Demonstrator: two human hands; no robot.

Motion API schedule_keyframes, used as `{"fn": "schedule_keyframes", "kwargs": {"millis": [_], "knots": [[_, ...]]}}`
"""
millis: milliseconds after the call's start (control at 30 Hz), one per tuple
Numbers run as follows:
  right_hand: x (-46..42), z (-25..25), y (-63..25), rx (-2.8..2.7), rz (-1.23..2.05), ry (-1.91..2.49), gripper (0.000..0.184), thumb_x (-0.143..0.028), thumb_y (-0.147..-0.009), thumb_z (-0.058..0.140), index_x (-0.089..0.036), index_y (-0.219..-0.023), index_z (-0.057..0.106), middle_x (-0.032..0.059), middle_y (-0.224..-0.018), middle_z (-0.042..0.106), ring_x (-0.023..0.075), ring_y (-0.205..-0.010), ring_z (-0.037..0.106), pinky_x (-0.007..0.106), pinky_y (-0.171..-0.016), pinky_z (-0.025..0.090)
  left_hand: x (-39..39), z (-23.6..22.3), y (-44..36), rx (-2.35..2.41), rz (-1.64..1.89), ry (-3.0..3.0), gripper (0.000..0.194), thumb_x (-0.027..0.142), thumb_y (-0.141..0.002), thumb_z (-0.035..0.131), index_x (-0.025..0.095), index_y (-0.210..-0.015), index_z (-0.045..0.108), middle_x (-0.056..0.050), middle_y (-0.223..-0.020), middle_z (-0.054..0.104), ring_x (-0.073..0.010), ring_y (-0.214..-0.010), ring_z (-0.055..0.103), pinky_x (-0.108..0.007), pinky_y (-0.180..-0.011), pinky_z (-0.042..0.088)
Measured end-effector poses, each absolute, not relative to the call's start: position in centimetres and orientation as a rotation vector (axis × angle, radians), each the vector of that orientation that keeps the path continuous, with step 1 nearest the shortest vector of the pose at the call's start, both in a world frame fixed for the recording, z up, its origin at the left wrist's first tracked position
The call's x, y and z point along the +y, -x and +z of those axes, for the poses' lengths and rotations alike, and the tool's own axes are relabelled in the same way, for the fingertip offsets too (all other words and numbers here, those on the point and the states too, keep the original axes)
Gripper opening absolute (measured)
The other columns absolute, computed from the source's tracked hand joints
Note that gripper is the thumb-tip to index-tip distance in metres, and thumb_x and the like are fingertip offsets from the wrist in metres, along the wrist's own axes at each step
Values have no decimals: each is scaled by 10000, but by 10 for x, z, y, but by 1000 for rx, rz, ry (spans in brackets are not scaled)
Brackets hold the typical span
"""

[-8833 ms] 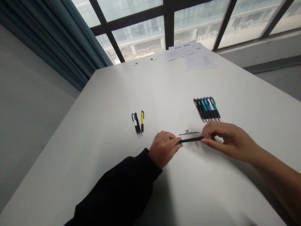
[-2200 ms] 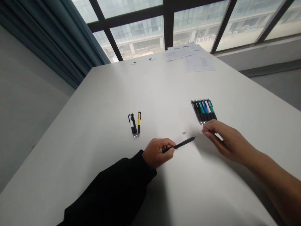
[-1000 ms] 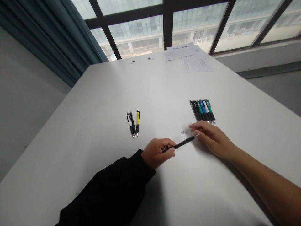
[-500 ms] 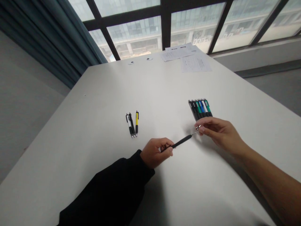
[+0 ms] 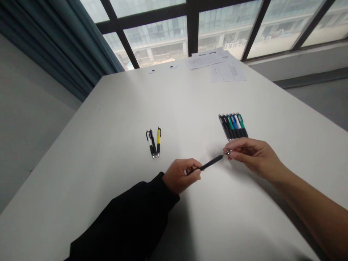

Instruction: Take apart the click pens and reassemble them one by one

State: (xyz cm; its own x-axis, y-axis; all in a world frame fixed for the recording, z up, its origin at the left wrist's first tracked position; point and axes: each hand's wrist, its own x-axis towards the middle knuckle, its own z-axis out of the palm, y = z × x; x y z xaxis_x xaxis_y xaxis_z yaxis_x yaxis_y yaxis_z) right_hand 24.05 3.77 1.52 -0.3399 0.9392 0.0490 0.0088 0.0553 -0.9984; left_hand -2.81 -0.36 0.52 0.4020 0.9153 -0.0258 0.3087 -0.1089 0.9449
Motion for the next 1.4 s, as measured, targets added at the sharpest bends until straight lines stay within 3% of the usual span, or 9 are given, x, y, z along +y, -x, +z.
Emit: {"fn": "schedule_keyframes", "kwargs": {"millis": [267, 467, 667, 733, 867, 933, 1067, 1233, 1400], "knots": [[33, 21, -235, -1668, 1325, 1104, 152, -337, -801, 821, -246, -917, 784, 40, -892, 779, 180, -804, 700, 298, -744, 560, -3, 7, 28, 1094, 711, -1641, 190, 237, -828, 573, 114, -867, 712, -26, -643, 694, -98, -538, 515, -217, -563, 417], [35, 26, -236, -1979, 1093, 1125, 167, -371, -880, 722, -206, -868, 748, 38, -779, 729, 169, -695, 639, 291, -642, 486, -2, 7, 29, 1103, 672, -1713, 182, 233, -827, 579, 116, -866, 714, -11, -648, 663, -96, -553, 507, -217, -568, 406], [36, 25, -236, -2255, 954, 1104, 469, -372, -1005, 494, -185, -590, 608, 8, -537, 578, 127, -504, 516, 281, -538, 374, -1, 8, 28, 1069, 678, -1778, 178, 227, -846, 598, 122, -902, 729, -22, -704, 694, -107, -611, 553, -223, -607, 419], [35, 25, -238, -2250, 991, 1071, 433, -382, -1010, 475, -180, -670, 650, 27, -608, 627, 143, -552, 558, 286, -566, 402, -1, 8, 27, 1071, 677, -1773, 180, 232, -856, 600, 127, -918, 733, -21, -711, 703, -107, -613, 559, -223, -610, 421], [34, 25, -241, -2116, 1065, 1103, 252, -431, -902, 672, -184, -948, 695, 67, -831, 715, 188, -705, 628, 295, -623, 456, -2, 7, 26, 1096, 670, -1753, 180, 228, -848, 606, 130, -927, 735, -13, -697, 698, -105, -596, 552, -223, -602, 421], [34, 25, -241, -2091, 1068, 1165, 255, -443, -889, 690, -190, -864, 694, 50, -754, 693, 179, -672, 604, 288, -603, 439, -2, 6, 26, 1107, 673, -1761, 180, 229, -844, 608, 129, -921, 736, -13, -696, 697, -107, -600, 555, -224, -603, 421], [35, 25, -239, -2145, 1131, 1263, 449, -463, -977, 535, -189, -631, 617, 4, -551, 580, 132, -517, 490, 276, -536, 368, -1, 6, 27, 1091, 677, -1770, 176, 230, -843, 616, 128, -918, 739, -18, -713, 704, -109, -620, 568, -224, -617, 430], [36, 28, -241, -2115, 1174, 1193, 307, -465, -947, 586, -192, -820, 646, 7, -681, 608, 152, -614, 528, 272, -562, 386, -2, 4, 27, 1092, 682, -1723, 181, 221, -841, 630, 119, -940, 742, -17, -700, 702, -105, -606, 567, -216, -600, 437], [36, 27, -236, -2225, 1153, 1298, 479, -488, -1004, 459, -200, -626, 519, -18, -550, 497, 130, -526, 447, 280, -550, 346, -1, 1, 26, 1121, 755, -1776, 164, 204, -805, 700, 139, -941, 764, -32, -759, 719, -120, -651, 604, -229, -636, 468]]}}
